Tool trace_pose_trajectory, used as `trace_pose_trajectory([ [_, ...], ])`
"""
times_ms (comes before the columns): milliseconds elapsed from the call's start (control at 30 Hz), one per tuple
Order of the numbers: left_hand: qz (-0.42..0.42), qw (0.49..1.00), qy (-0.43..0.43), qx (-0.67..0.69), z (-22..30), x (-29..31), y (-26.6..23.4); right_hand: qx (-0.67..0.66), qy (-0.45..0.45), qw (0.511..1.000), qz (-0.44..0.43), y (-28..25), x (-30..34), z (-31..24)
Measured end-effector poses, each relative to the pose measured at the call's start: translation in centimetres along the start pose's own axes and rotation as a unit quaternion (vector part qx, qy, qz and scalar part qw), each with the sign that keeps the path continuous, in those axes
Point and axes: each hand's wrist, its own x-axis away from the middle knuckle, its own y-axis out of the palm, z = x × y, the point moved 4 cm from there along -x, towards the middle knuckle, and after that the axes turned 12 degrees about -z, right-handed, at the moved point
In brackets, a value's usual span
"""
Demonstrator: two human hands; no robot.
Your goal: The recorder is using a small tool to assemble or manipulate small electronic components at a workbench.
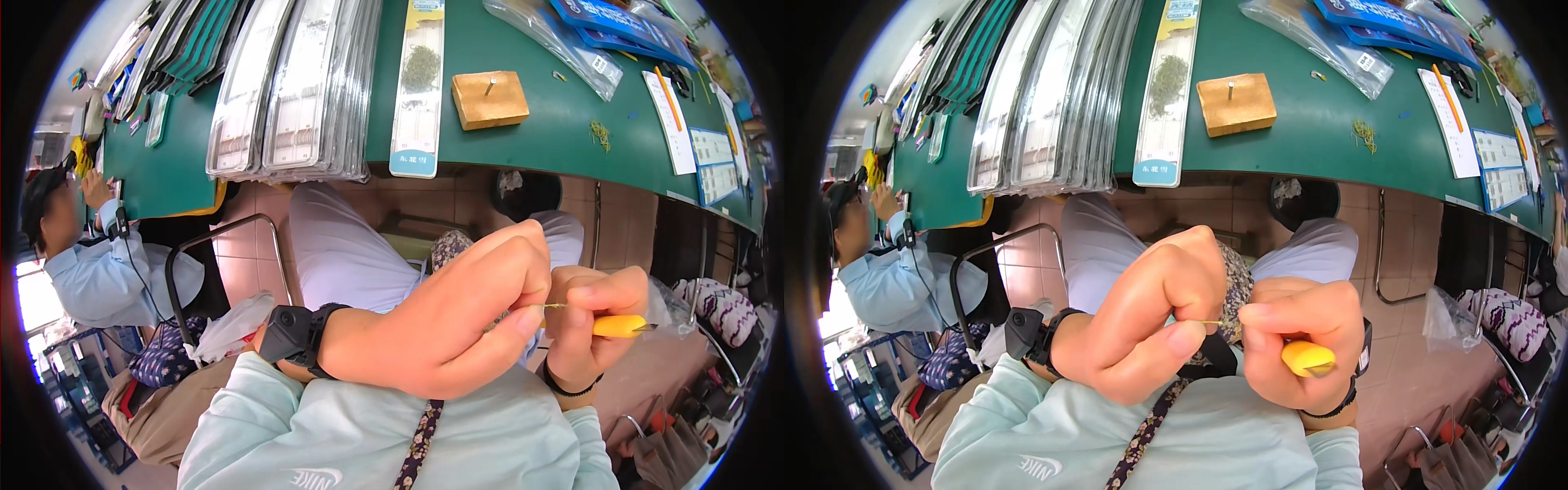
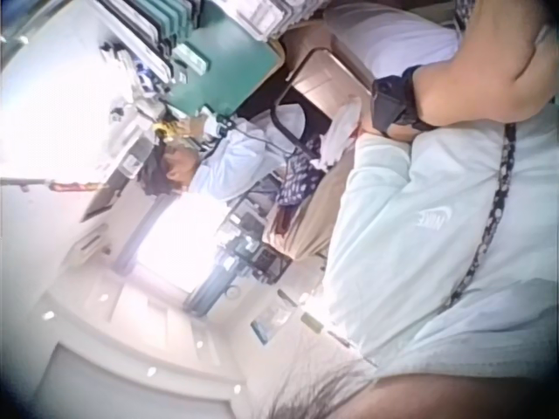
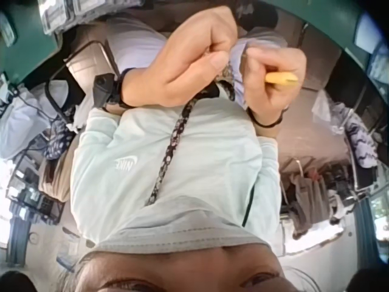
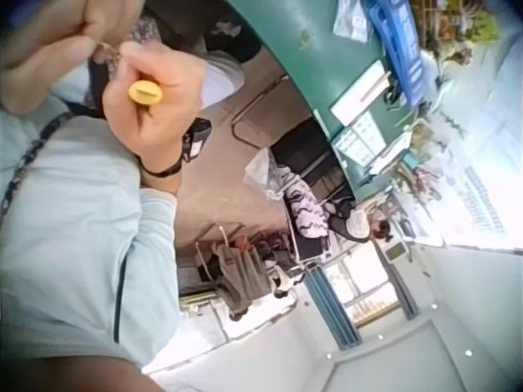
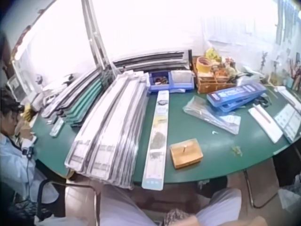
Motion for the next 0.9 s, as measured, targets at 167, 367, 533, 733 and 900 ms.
trace_pose_trajectory([
  [167,-0.008,1.0,0.002,-0.016,0.0,0.0,0.1,0.074,-0.04,0.996,-0.039,0.0,-0.6,-0.1],
  [367,-0.009,1.0,-0.005,-0.022,0.1,-0.1,-0.1,0.057,-0.104,0.993,0.015,0.0,-0.2,-0.6],
  [533,-0.013,1.0,0.014,-0.014,0.0,0.0,0.0,0.065,-0.018,0.997,-0.027,0.2,-0.5,-0.1],
  [733,-0.007,0.999,0.029,-0.041,0.2,-0.2,-0.2,0.015,-0.002,1.0,-0.02,0.4,-0.6,-0.3],
  [900,-0.011,0.995,0.033,-0.092,0.2,-0.4,-0.3,-0.009,0.001,1.0,-0.023,0.6,-0.7,-0.4],
])
